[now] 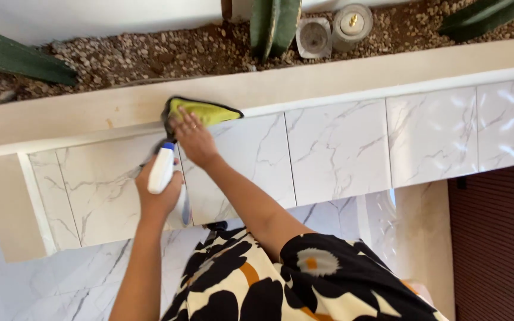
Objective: The person cleans the marble ledge surrounding the indoor cactus garden using a spray bottle and cloth.
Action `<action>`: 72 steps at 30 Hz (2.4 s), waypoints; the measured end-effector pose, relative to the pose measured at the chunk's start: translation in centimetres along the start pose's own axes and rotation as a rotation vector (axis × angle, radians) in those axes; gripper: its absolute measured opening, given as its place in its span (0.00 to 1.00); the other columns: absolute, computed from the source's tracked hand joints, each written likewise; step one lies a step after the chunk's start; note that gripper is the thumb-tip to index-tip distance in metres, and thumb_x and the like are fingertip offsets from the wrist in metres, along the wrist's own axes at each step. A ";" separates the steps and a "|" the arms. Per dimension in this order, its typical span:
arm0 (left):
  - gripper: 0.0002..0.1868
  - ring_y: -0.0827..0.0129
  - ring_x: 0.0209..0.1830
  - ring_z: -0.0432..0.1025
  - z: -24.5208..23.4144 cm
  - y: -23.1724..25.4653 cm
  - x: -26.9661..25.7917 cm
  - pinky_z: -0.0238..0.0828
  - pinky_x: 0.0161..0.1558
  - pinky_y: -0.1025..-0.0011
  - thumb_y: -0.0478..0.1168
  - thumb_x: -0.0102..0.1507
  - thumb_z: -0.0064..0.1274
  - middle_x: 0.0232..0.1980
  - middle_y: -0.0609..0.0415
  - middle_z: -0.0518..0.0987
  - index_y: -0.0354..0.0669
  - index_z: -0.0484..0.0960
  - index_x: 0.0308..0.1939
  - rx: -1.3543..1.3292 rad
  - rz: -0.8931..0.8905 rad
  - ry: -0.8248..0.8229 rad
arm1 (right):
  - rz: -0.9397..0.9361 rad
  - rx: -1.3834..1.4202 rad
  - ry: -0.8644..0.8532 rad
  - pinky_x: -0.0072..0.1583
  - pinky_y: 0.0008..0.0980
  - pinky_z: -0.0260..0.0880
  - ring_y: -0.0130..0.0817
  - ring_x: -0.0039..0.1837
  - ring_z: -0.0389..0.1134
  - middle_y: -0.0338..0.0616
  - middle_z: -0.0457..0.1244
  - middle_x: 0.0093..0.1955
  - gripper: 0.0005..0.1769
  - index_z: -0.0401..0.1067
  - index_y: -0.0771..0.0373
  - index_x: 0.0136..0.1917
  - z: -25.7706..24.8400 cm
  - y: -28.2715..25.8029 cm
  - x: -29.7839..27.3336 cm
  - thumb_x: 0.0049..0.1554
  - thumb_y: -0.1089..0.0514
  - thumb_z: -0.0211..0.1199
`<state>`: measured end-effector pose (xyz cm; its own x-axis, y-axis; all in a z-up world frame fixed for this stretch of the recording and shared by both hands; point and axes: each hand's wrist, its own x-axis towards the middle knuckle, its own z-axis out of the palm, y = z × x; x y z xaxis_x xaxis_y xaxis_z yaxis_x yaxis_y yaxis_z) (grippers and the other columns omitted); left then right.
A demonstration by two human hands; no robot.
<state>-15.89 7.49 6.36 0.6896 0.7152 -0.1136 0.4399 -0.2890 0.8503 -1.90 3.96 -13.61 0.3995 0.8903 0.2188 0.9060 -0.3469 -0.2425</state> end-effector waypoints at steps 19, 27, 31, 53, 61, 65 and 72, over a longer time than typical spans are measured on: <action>0.12 0.66 0.28 0.77 -2.2 -0.3 -2.4 0.73 0.35 0.67 0.30 0.54 0.52 0.32 0.49 0.81 0.38 0.82 0.41 -0.024 -0.136 0.013 | 0.221 -0.658 -0.185 0.81 0.50 0.31 0.58 0.84 0.31 0.53 0.42 0.85 0.33 0.56 0.63 0.79 -4.6 6.8 4.1 0.60 0.63 0.48; 0.11 0.61 0.32 0.77 -1.2 -0.1 -2.0 0.74 0.38 0.66 0.32 0.54 0.53 0.35 0.47 0.82 0.38 0.82 0.41 0.034 -0.072 -0.006 | 0.076 -0.250 -0.038 0.77 0.48 0.52 0.50 0.78 0.56 0.56 0.62 0.70 0.27 0.74 0.72 0.62 -2.5 5.6 6.8 0.66 0.47 0.50; 0.11 0.58 0.34 0.78 1.1 -1.1 -0.5 0.73 0.40 0.65 0.33 0.55 0.53 0.37 0.46 0.82 0.38 0.82 0.41 0.024 -0.008 -0.015 | 0.211 -0.409 -0.048 0.74 0.50 0.56 0.56 0.68 0.65 0.66 0.66 0.62 0.20 0.76 0.69 0.46 -6.8 15.6 -0.9 0.69 0.53 0.52; 0.04 0.61 0.27 0.78 2.2 -2.3 5.8 0.75 0.33 0.65 0.33 0.59 0.53 0.30 0.47 0.81 0.36 0.79 0.36 -0.028 -0.317 0.214 | 0.347 -0.161 0.098 0.81 0.49 0.43 0.54 0.83 0.48 0.60 0.61 0.74 0.29 0.68 0.81 0.69 -10.9 19.1 -4.9 0.72 0.52 0.41; 0.08 0.68 0.26 0.79 -2.6 -3.9 2.4 0.76 0.31 0.70 0.30 0.56 0.52 0.33 0.52 0.80 0.35 0.79 0.40 -0.303 -0.356 0.161 | 0.390 -0.228 0.018 0.81 0.49 0.40 0.54 0.84 0.43 0.51 0.58 0.76 0.29 0.70 0.73 0.68 -4.7 9.2 1.8 0.69 0.48 0.43; 0.10 0.67 0.27 0.80 -6.6 -6.2 0.5 0.77 0.33 0.70 0.31 0.56 0.52 0.32 0.50 0.81 0.35 0.80 0.41 -0.261 -0.277 0.148 | 0.295 -0.247 -0.171 0.80 0.49 0.38 0.54 0.85 0.38 0.46 0.50 0.83 0.29 0.68 0.65 0.72 -2.4 -2.3 8.9 0.67 0.46 0.44; 0.11 0.56 0.34 0.78 -14.0 -11.1 -0.5 0.74 0.39 0.62 0.33 0.52 0.55 0.37 0.46 0.82 0.39 0.82 0.39 -0.006 -0.055 0.072 | -0.055 -0.160 -0.135 0.81 0.49 0.40 0.51 0.84 0.42 0.48 0.51 0.79 0.29 0.66 0.67 0.71 3.9 -13.4 14.9 0.67 0.47 0.42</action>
<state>-29.11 19.25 4.20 0.6212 0.7739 -0.1231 0.4726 -0.2447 0.8466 -8.62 22.98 -10.78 0.3365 0.9367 0.0963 0.9407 -0.3299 -0.0785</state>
